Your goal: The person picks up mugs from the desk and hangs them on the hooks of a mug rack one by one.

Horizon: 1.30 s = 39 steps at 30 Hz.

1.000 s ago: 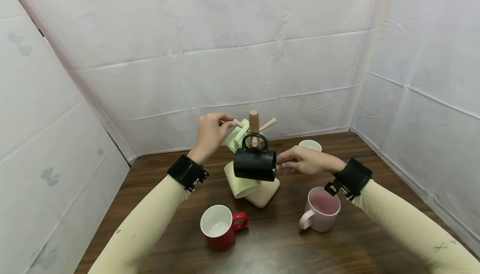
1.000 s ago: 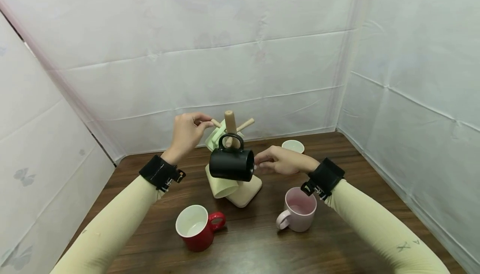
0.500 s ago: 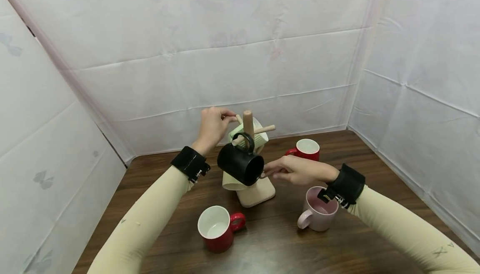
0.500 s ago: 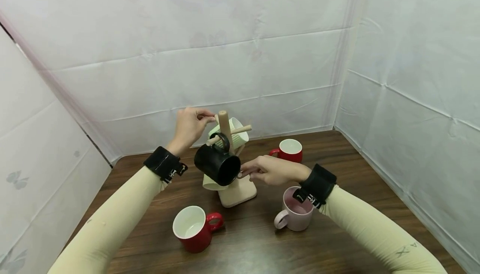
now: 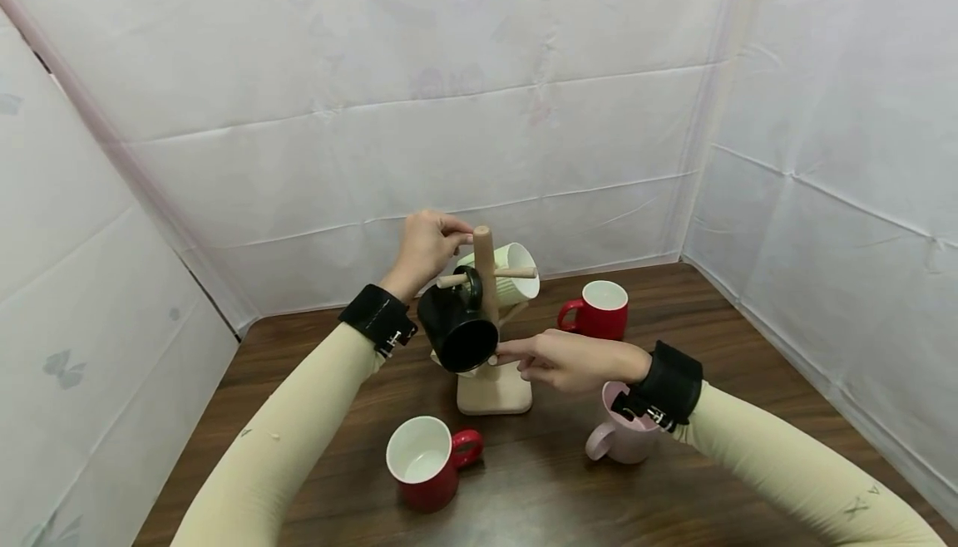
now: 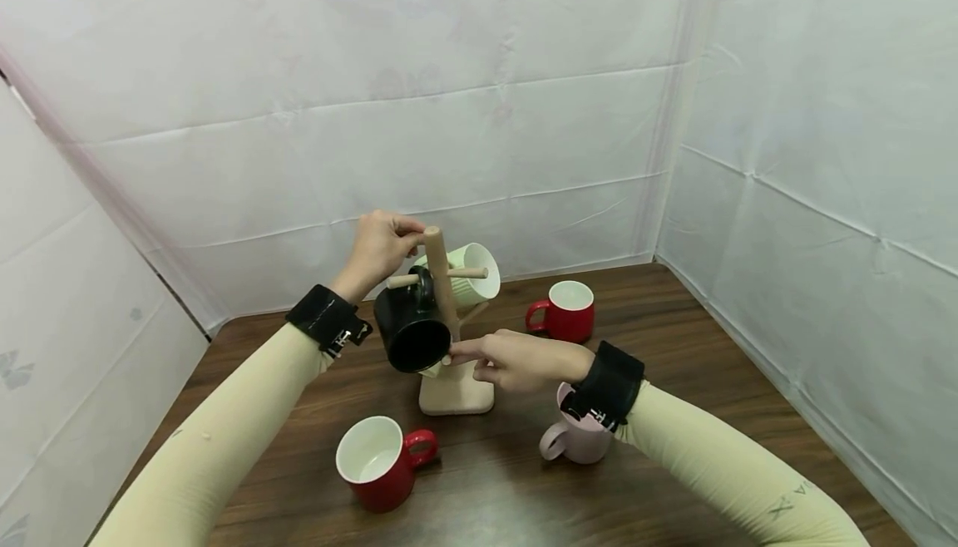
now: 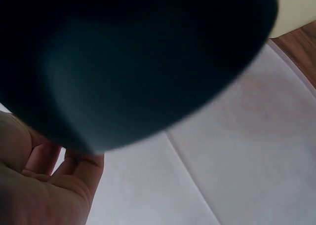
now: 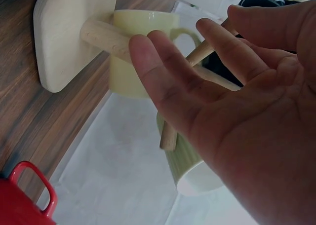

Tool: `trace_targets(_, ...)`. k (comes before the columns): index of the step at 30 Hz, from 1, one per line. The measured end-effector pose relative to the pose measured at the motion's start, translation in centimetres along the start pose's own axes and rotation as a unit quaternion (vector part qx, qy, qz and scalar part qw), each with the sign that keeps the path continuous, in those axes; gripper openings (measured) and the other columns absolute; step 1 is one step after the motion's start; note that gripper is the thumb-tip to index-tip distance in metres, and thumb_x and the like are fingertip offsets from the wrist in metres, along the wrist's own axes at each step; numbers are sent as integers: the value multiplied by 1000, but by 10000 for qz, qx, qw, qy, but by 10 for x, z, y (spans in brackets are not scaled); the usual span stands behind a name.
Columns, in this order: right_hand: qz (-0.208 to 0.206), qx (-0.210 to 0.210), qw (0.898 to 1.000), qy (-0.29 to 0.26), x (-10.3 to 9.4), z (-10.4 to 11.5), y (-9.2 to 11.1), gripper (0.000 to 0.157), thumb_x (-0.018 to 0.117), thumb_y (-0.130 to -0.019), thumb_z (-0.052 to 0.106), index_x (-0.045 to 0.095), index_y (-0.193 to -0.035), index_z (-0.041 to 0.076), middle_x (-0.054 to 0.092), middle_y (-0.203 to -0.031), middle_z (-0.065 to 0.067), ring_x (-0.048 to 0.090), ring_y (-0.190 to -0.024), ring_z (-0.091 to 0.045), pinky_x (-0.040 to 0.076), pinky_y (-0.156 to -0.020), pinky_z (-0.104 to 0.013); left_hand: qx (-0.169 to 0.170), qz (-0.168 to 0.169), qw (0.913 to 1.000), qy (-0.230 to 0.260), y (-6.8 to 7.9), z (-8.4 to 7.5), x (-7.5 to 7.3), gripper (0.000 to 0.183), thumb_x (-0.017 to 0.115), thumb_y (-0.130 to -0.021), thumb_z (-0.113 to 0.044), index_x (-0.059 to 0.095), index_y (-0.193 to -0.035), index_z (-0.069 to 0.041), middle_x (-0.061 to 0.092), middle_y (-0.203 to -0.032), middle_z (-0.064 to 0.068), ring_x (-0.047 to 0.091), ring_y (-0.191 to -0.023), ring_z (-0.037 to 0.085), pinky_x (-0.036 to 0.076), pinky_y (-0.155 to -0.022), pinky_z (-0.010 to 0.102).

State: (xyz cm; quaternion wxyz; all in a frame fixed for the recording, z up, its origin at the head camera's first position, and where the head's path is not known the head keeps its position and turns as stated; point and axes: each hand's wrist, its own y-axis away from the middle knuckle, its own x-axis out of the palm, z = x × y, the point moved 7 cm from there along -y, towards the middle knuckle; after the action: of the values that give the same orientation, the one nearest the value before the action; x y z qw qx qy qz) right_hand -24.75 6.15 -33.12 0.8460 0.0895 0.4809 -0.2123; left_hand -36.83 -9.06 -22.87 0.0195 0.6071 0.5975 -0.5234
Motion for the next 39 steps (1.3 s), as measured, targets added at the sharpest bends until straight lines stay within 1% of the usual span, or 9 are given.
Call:
trace_targets(5,-13,-91,9998,-151,1,2,-1,50,49,-93,4,36,-141,8,52,-129,5,56,-96,-5,47,-79,-20,145,21,9999,45,0,-3,3,7,69,-82,-16,74,-87,-13,66,-70,0,56,-55,8,48,-54,28)
trace_targets(13,-143,-224,9996,-130,0,1,5,47,49,-94,3,37,-139,4,53,-130,-1,56,-98,-6,47,-81,-22,124,36,9999,65,0,-4,8,10,68,-83,-18,74,-90,-15,66,-70,-1,57,-55,9,49,-55,27)
trace_targets(19,-140,93,9998,-77,-1,-6,9,49,51,-95,10,36,-141,10,52,-129,6,55,-92,-5,47,-77,-22,63,104,9998,149,0,-2,12,11,67,-84,-21,74,-93,-18,64,-68,-6,56,-55,8,48,-54,28)
trace_targets(21,-131,121,9998,-66,0,-7,10,50,51,-95,11,35,-142,11,52,-128,8,54,-89,-5,47,-75,-22,63,120,9997,187,1,-1,13,12,67,-85,-22,73,-94,-19,64,-68,-6,54,-53,6,47,-53,28)
trace_targets(25,-101,39,9999,-112,1,-7,9,51,51,-95,10,33,-143,10,51,-130,9,53,-95,-3,47,-78,-25,142,156,9996,199,3,2,13,14,66,-86,-23,73,-97,-19,65,-68,-6,53,-52,4,47,-52,29)
trace_targets(29,-40,-106,9998,-176,0,-7,7,53,52,-95,10,31,-144,9,51,-130,6,51,-104,-2,48,-83,-28,206,242,9993,210,6,4,12,19,64,-88,-26,71,-104,-19,68,-76,-4,57,-58,4,49,-54,28)
trace_targets(33,47,-97,9997,-231,-1,-10,7,58,53,-94,12,27,-146,12,54,-127,6,52,-105,-2,48,-76,-23,300,316,9987,269,11,7,11,24,60,-91,-30,68,-111,-20,69,-90,0,61,-70,6,51,-61,29)
trace_targets(37,11,38,9998,-190,-4,-15,9,60,55,-94,18,26,-147,19,56,-124,8,54,-101,-1,49,-68,-23,360,187,9988,276,18,12,6,25,57,-93,-30,67,-112,-18,69,-96,3,62,-75,9,52,-67,30)
trace_targets(39,-40,86,9997,-206,-6,-17,10,60,55,-94,20,27,-146,21,56,-123,8,53,-103,-1,49,-70,-24,322,92,9991,242,23,15,3,24,56,-93,-29,67,-111,-17,69,-95,4,62,-75,10,52,-67,31)
